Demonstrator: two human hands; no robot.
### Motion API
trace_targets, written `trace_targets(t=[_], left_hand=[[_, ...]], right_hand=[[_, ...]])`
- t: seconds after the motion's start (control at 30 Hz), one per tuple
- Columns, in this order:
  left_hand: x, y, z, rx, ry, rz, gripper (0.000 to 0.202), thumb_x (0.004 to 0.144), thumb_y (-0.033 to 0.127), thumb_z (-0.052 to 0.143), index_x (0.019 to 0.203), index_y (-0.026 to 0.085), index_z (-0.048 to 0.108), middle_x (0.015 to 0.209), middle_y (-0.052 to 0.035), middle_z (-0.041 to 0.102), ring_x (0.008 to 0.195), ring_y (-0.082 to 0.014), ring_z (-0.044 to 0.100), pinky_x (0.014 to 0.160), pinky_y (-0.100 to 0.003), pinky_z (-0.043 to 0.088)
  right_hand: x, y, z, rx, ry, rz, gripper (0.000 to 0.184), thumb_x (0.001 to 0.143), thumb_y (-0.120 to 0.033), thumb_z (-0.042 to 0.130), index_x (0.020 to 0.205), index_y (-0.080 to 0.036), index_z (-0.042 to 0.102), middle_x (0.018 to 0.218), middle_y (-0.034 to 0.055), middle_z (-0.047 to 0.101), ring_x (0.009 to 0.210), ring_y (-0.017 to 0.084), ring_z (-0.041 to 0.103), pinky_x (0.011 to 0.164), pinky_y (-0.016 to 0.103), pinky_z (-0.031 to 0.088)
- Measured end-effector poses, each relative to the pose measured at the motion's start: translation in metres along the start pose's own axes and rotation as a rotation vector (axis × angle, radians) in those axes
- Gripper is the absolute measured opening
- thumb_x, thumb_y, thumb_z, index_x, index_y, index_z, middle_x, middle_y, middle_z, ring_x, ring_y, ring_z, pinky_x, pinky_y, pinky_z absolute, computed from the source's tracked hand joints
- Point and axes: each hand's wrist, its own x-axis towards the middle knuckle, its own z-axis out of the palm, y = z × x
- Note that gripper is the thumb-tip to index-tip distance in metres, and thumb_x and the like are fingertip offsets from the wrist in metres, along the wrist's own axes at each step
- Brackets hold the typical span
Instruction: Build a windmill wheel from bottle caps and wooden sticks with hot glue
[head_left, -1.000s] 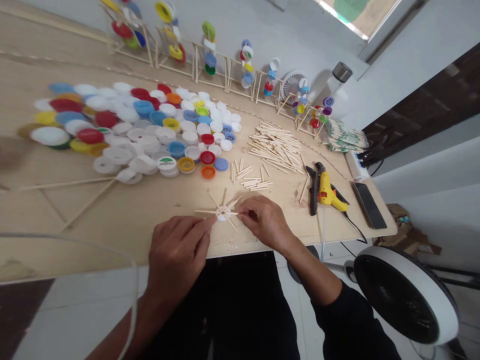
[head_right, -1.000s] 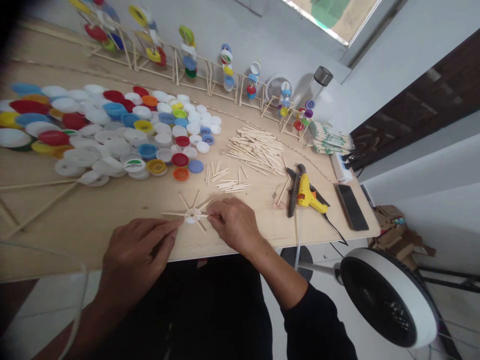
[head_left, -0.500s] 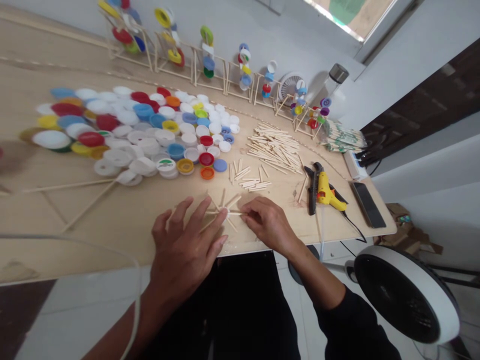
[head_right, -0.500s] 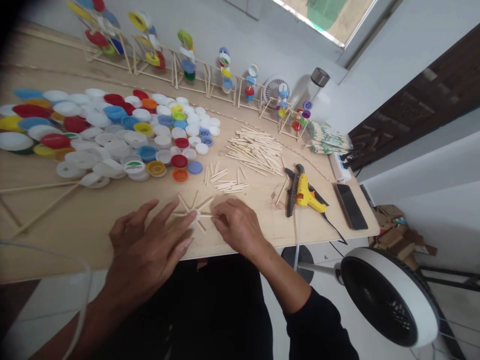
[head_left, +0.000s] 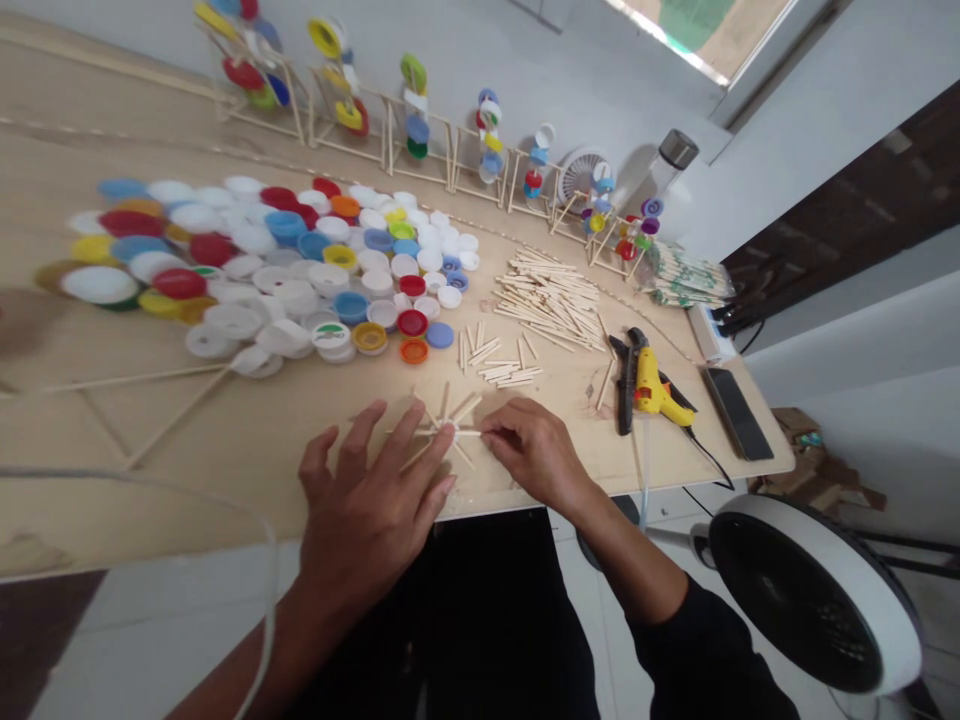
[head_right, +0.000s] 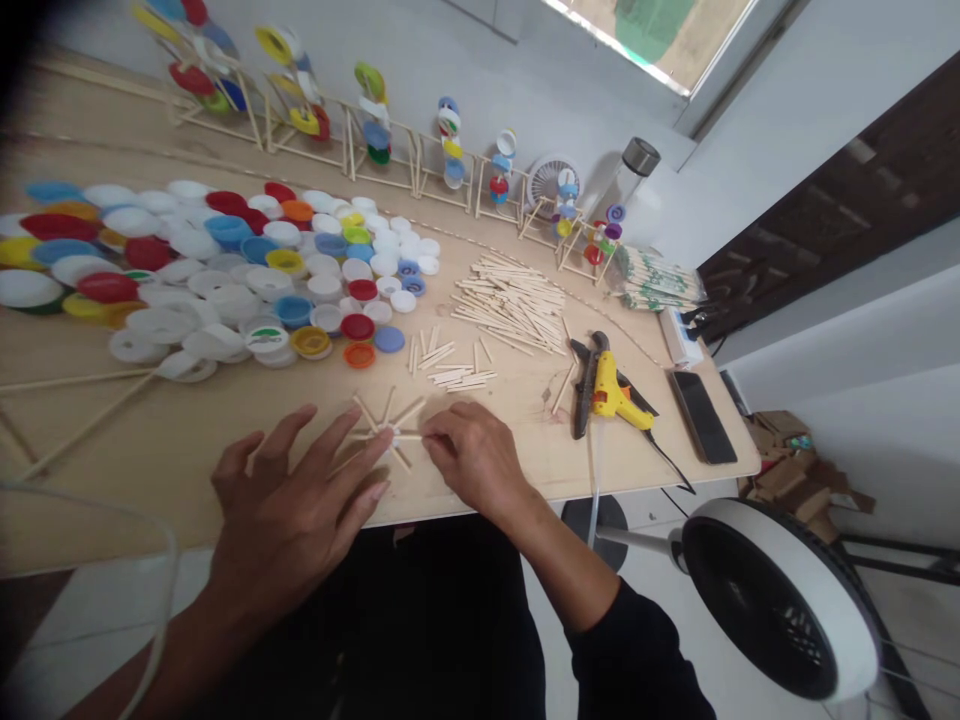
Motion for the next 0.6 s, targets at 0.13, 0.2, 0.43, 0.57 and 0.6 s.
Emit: trace_targets(t=[0.13,0.2,0.43,0.57,0.6], left_hand=[[-0.002,-0.001,0.002,-0.004,0.010,-0.001,0.039,0.090,0.026,0.062,0.128,0.029,0.067,0.140,-0.0135,0.064,0.135,-0.0434,0.048,0.105,-0.065,0.032],[-0.002,-0.001,0.003,0.024,0.029,0.013,0.038,0.090,0.026,0.061,0.128,0.027,0.068,0.138,-0.0139,0.065,0.132,-0.0426,0.050,0.105,-0.064,0.033],[0.000,-0.003,-0.001,0.041,0.076,0.030,0.039,0.092,0.023,0.056,0.130,0.020,0.064,0.115,-0.0140,0.074,0.114,-0.0397,0.059,0.100,-0.059,0.033],[-0.004,-0.004,-0.007,-0.066,0.118,0.014,0.040,0.092,0.018,0.054,0.131,0.019,0.060,0.103,-0.0108,0.076,0.101,-0.0331,0.065,0.095,-0.052,0.037],[-0.004,-0.004,-0.009,-0.110,0.117,0.010,0.039,0.093,0.017,0.053,0.132,0.020,0.059,0.101,-0.0094,0.077,0.098,-0.0309,0.066,0.094,-0.050,0.038]], right_hand=[[0.000,0.000,0.001,-0.005,0.014,0.000,0.011,0.088,-0.009,0.065,0.088,-0.018,0.071,0.085,0.0035,0.067,0.082,0.017,0.062,0.074,0.027,0.047],[0.000,0.000,0.000,0.004,0.014,-0.006,0.010,0.088,-0.009,0.065,0.088,-0.018,0.071,0.085,0.0037,0.067,0.082,0.017,0.063,0.075,0.028,0.048],[-0.009,0.008,-0.010,0.057,0.139,0.000,0.009,0.091,-0.017,0.060,0.090,-0.019,0.069,0.085,0.0041,0.069,0.082,0.018,0.063,0.077,0.029,0.049],[-0.011,0.019,-0.021,0.042,0.203,0.064,0.011,0.090,-0.018,0.059,0.091,-0.021,0.070,0.087,0.0042,0.072,0.080,0.018,0.065,0.076,0.030,0.050],[-0.010,0.021,-0.025,0.023,0.211,0.076,0.012,0.089,-0.017,0.059,0.090,-0.021,0.070,0.088,0.0041,0.072,0.080,0.018,0.065,0.075,0.030,0.050]])
